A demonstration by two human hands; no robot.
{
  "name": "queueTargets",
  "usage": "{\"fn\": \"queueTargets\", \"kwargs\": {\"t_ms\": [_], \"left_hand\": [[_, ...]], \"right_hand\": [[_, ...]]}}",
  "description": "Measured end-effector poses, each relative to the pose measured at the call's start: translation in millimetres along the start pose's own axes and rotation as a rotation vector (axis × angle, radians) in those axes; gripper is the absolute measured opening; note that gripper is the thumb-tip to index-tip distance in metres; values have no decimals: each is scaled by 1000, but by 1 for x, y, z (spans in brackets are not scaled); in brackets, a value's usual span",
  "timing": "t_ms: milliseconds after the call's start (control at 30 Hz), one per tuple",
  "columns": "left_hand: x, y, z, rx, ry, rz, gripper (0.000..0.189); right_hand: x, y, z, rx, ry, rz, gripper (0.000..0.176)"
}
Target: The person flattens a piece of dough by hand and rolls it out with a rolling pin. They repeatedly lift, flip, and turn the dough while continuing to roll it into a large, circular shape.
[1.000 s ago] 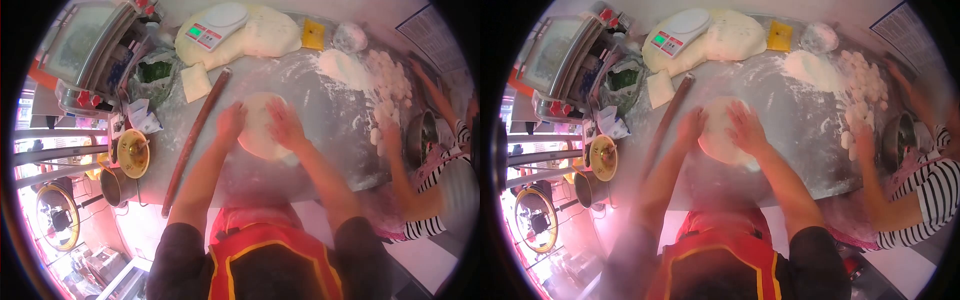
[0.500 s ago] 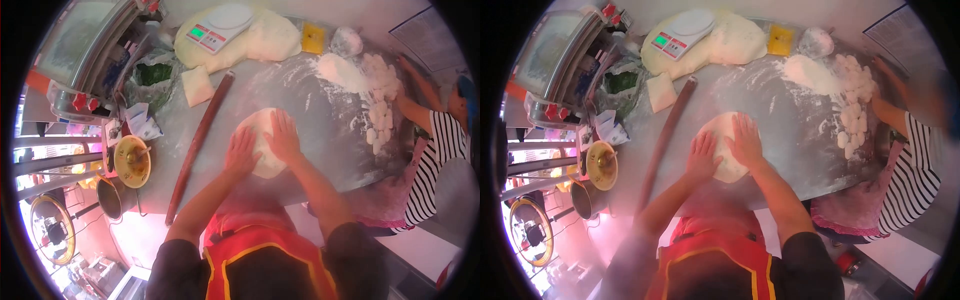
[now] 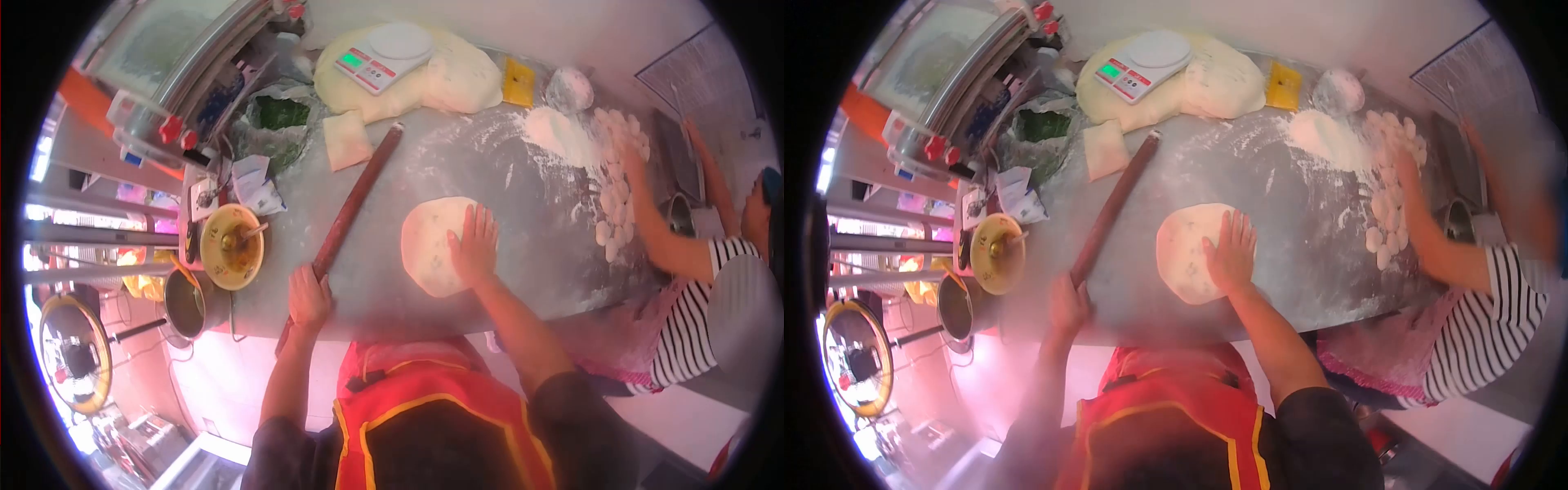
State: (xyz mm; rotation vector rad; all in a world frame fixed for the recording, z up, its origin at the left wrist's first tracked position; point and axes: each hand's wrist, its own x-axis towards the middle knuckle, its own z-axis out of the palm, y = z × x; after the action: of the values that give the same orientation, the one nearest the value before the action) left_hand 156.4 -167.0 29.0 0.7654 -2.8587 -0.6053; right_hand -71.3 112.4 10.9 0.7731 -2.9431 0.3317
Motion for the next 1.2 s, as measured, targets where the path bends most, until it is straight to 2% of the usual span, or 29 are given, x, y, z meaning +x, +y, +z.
{"fn": "queueTargets", "kwargs": {"t_ms": [33,133,233,333,367,433,500,600,667,767,800,833,867,900,933,1000,1033,1100,1200], "left_hand": [[-4,5,-3,-12,32,27,35],[-33,39,-10,0,-86,-10,35],[-55,89,-3,-146,-194,42,29],[-74,113,17,-206,-220,177,34],[-81,115,18,-190,-179,166,37],[-93,118,16,-154,-104,148,42],[-98,101,12,-95,-127,53,47],[-84,62,3,-34,-67,-51,49],[-61,47,4,-35,-1,-112,50],[-60,24,-4,-40,-32,-163,50],[-67,24,-4,-30,-29,-120,50],[-76,28,-8,-21,-34,-73,51],[-80,30,-10,-15,-35,-27,51],[-81,34,-9,-32,-45,-49,52],[-86,38,-10,-46,-62,-74,53],[-87,30,-14,-26,-82,-140,55],[-79,20,-14,4,-71,-176,57],[-56,7,-12,11,-27,-251,58],[-40,-1,-20,-25,8,-306,56]], "right_hand": [[-1,2,1,5,0,-10,74],[-1,16,14,377,18,108,70],[-25,44,13,257,265,-218,69],[-47,49,-46,253,-82,-285,73],[-50,55,-50,195,-163,-304,73],[-42,52,-46,199,-160,-340,69],[-14,37,-36,186,-147,-386,66],[81,-12,0,72,-80,-490,63],[139,-55,15,182,21,-432,63],[146,-71,5,255,55,-520,64],[120,-59,-5,227,-53,-479,63],[84,-30,9,105,-59,-537,65],[53,-11,-3,202,-119,-465,64],[31,-5,-21,171,-243,-355,65],[28,-1,-23,173,-189,-416,62],[69,-25,-7,221,-75,-520,61],[100,-46,3,89,-45,-590,58],[166,-98,14,171,-8,-544,61],[197,-125,18,232,65,-607,64]]}}
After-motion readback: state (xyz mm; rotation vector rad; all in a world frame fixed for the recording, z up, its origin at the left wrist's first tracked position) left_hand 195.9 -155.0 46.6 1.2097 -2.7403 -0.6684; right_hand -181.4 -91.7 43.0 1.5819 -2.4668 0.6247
